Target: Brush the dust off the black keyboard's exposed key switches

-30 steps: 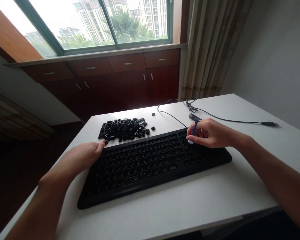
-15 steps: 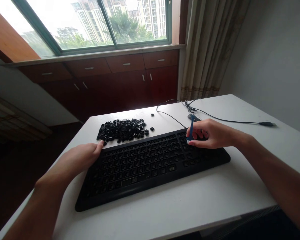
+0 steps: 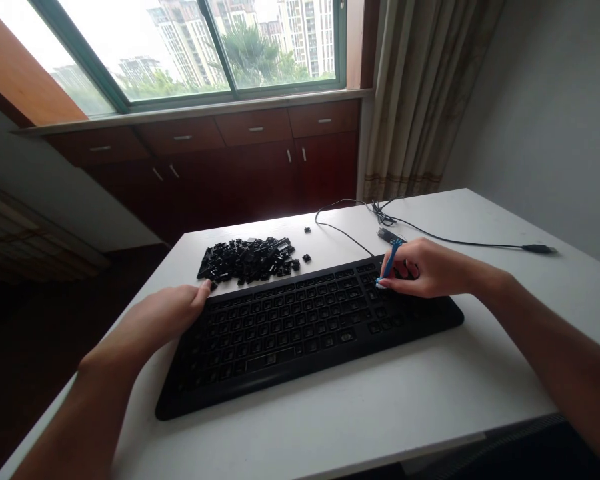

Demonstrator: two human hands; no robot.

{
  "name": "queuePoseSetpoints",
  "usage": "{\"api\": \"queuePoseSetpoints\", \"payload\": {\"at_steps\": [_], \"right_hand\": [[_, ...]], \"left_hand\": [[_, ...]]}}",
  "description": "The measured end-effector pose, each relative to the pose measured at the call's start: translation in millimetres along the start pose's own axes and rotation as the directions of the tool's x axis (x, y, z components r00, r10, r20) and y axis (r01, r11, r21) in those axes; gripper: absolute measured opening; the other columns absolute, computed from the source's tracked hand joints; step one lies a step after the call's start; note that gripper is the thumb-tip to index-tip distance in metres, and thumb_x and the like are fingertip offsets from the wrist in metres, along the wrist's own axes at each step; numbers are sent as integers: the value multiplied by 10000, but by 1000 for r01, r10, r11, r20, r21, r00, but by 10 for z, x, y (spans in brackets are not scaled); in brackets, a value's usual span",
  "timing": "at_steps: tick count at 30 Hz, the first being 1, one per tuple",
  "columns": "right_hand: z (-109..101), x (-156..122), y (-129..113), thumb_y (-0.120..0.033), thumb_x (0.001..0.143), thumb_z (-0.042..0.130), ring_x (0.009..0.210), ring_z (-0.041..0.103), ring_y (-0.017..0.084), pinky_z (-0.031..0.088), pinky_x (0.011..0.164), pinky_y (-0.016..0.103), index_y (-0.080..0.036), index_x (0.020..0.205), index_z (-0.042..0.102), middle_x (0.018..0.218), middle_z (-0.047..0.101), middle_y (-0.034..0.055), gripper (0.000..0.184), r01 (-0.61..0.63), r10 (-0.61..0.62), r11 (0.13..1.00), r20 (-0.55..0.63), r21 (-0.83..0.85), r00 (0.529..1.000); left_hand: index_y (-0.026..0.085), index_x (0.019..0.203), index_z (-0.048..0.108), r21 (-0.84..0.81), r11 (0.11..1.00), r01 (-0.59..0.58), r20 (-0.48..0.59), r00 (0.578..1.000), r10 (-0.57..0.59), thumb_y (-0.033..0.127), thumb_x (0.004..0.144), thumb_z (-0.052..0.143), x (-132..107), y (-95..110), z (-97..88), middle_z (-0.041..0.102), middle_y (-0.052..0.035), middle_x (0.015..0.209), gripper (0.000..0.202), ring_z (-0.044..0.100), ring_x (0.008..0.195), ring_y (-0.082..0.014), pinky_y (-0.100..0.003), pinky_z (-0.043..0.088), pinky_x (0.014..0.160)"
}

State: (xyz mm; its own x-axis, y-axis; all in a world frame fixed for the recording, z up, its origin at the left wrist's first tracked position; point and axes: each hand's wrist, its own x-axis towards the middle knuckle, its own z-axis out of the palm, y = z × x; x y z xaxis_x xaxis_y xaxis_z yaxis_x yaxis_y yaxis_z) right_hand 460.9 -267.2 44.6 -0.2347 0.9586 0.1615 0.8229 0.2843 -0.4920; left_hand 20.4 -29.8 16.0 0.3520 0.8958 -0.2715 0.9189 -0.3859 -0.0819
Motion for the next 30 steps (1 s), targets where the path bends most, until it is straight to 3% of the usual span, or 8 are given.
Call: {"api": "queuePoseSetpoints", "payload": {"at_steps": [17, 30], "right_hand": [[10, 12, -34, -460, 900, 715, 606, 579, 143, 451, 543, 289, -188, 872, 714, 726, 691, 25, 274, -68, 65, 997, 68, 47, 996], [26, 14, -25, -436, 908, 711, 606, 594, 145, 462, 530, 287, -196, 855, 706, 721, 689, 22, 246, -35, 33, 999, 56, 41, 998]], "left_hand": [[150, 932, 741, -1, 1000, 7, -3, 1000, -7, 643, 991, 129, 33, -36, 29, 744, -211, 1072, 788, 676, 1073, -384, -437, 456, 936], [149, 908, 721, 0, 1000, -5, -1, 1000, 5, 639, 993, 133, 76, -76, 50, 741, -217, 1075, 770, 674, 1080, -380, -437, 452, 938]]}}
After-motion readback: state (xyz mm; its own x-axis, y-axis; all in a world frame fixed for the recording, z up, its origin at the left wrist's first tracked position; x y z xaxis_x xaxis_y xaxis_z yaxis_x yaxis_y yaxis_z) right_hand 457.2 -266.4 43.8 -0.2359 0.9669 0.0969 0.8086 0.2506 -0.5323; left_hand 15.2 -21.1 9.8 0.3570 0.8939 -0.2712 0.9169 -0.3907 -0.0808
